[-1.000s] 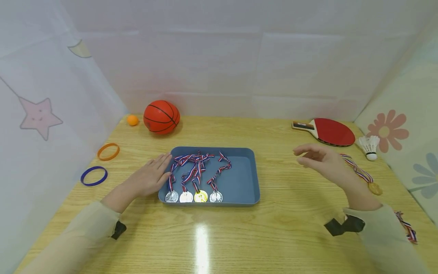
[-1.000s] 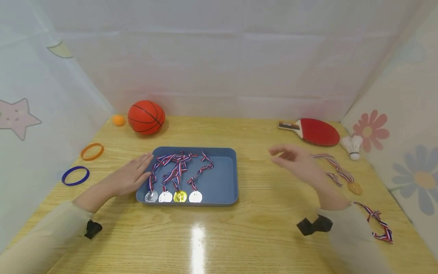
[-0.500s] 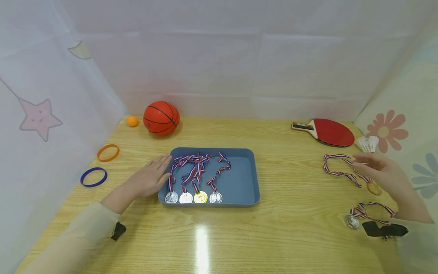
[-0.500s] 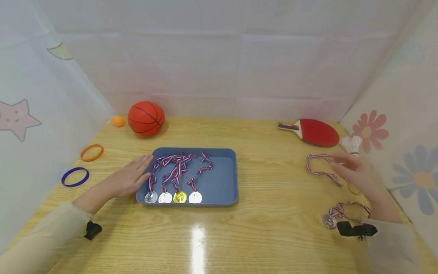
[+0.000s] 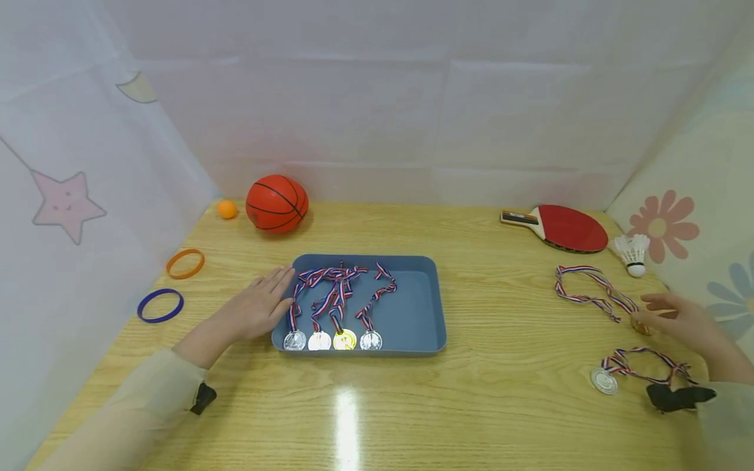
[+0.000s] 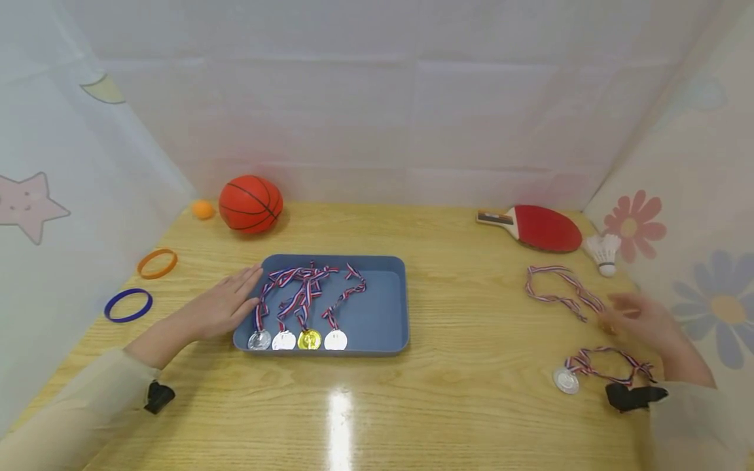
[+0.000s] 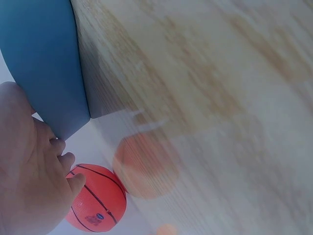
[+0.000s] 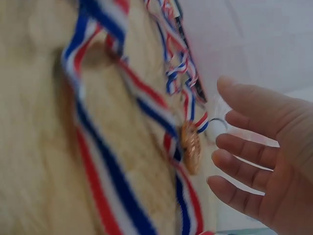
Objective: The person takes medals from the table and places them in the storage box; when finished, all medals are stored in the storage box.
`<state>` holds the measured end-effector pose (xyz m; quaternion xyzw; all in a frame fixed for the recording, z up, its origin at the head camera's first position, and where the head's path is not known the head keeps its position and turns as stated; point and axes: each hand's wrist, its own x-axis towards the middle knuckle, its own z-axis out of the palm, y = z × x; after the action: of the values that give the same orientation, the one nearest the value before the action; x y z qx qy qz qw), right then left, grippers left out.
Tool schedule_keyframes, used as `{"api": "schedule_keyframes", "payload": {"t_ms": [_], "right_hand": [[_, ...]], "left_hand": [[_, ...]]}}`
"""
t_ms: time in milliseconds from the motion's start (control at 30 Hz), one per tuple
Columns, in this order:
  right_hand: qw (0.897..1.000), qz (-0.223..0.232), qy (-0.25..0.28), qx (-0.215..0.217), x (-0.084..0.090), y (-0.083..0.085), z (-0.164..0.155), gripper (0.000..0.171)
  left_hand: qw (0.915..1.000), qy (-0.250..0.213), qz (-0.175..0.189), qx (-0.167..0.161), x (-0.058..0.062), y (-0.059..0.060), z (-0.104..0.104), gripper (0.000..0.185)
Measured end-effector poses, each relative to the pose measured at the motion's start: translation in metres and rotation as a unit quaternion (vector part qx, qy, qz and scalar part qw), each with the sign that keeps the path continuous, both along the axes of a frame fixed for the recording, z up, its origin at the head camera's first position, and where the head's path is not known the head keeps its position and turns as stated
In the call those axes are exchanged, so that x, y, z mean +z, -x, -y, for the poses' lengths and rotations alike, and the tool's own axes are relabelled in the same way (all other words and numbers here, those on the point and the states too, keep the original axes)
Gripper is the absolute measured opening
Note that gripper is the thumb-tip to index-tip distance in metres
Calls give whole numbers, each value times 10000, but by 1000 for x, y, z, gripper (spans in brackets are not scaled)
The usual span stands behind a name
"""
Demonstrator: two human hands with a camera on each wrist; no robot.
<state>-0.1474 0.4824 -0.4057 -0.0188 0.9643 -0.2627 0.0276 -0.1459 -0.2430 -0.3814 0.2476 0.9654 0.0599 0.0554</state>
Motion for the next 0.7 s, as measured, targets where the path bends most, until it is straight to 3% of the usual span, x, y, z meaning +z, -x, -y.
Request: {"api": "schedule_keyframes", "payload": {"t_ms": [200, 700], "right_hand": [[9984, 352, -435, 75, -6, 0, -3, 64], [9972, 510, -536, 145, 5, 2, 0, 39]], "left_hand": [[10000, 1, -3, -11, -1, 0, 1, 58], [10000, -16, 24, -16, 1, -1, 0, 58]]}}
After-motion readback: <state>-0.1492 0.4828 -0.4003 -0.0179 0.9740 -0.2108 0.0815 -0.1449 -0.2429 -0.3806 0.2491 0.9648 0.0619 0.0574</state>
